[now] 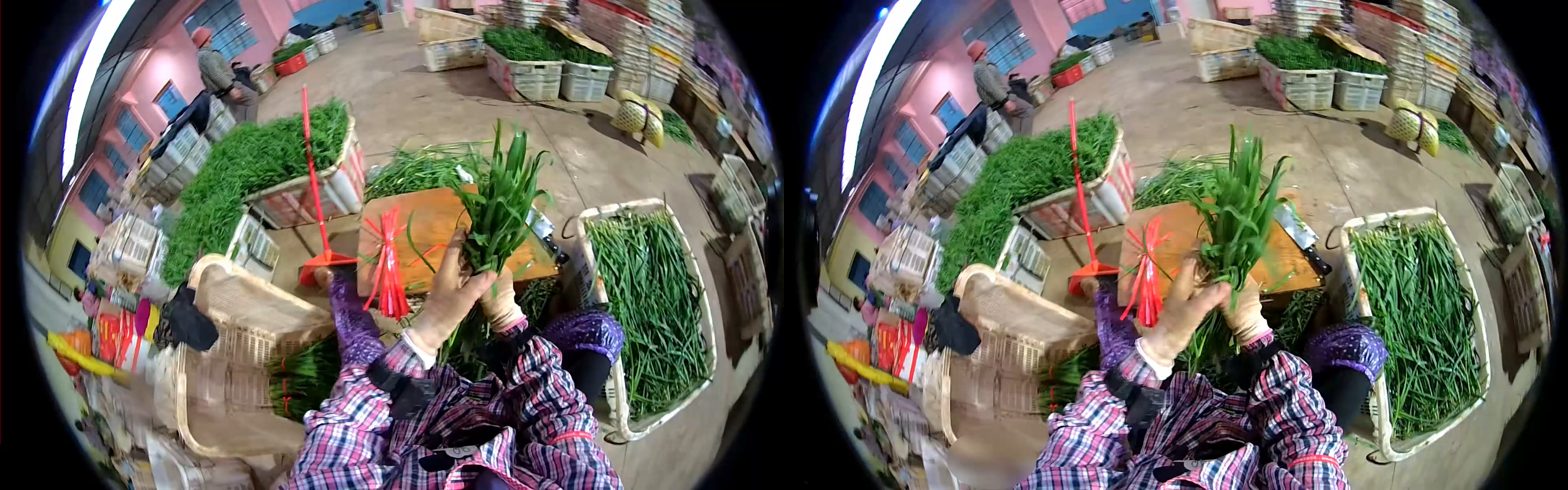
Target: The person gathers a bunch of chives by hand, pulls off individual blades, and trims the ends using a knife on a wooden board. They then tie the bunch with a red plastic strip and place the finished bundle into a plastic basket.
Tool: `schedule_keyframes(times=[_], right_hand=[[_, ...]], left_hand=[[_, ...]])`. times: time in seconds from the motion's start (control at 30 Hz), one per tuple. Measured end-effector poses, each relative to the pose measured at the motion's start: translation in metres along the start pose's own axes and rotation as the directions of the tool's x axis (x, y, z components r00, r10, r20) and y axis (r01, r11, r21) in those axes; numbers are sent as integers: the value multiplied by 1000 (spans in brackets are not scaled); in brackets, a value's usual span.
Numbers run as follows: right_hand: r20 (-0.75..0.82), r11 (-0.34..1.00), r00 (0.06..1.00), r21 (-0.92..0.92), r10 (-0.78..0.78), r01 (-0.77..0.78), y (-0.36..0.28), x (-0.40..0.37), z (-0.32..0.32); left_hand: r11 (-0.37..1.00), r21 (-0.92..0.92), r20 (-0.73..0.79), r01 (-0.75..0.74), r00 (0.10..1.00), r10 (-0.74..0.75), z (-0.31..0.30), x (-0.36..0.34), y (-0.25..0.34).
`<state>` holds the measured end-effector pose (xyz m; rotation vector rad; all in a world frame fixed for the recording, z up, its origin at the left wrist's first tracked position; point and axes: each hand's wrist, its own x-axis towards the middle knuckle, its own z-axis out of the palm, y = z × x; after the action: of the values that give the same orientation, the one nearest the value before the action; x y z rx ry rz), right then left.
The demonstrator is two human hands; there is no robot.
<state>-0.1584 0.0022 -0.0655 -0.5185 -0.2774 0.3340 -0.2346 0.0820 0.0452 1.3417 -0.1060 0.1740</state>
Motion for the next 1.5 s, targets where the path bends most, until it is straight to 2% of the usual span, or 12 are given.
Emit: schedule_keyframes(times=[0.07, 0.23, 0.37, 0.47, 0.6, 0.67, 0.8, 0.87, 0.93, 0.97, 1.2, 1.5], right_hand=[[43, 715, 992, -690, -115, 113, -23, -4, 10], [-112, 902, 967, -350, 227, -252, -53, -9, -4], [-65, 884, 979, -422, 192, -201, -60, -3, -10], [-47, 871, 949, -386, 311, -304, -69, -3, -1], [-12, 832, 915, -412, 403, -372, -67, 1, 0], [5, 783, 833, -344, 554, -519, -76, -1, 10], [97, 692, 727, -414, 679, -591, -64, 5, 8], [157, 755, 838, -543, 522, -368, -72, 7, 18], [237, 846, 914, -503, 330, -175, -69, 5, 25], [313, 796, 763, -450, 566, -405, -65, 11, 15], [-339, 779, 920, -516, 198, -357, -89, -29, -38], [-235, 772, 966, -594, 105, -228, -122, -102, 7]], left_hand=[[984, 150, 52, -98, 994, 91, -10, 0, 5], [883, 463, 23, -72, 997, 70, -66, 11, 12], [799, 591, 171, -110, 985, 9, -81, 35, 2], [536, 754, 391, -380, 915, 98, -72, 53, -18], [674, 734, 427, -79, 826, -369, -88, 92, -60], [899, 290, 462, 329, 774, -432, -55, 99, -33], [933, 65, 470, 354, 814, -342, -5, 96, 27], [884, 31, 515, 467, 750, -414, -20, 98, 18], [907, 46, 395, 419, 826, -402, -33, 93, 7], [893, -32, 342, 448, 845, -412, -36, 86, 14], [882, -413, -89, 227, 954, -287, -83, 53, 51], [856, -515, -265, -46, 958, -108, -141, -4, 65]])
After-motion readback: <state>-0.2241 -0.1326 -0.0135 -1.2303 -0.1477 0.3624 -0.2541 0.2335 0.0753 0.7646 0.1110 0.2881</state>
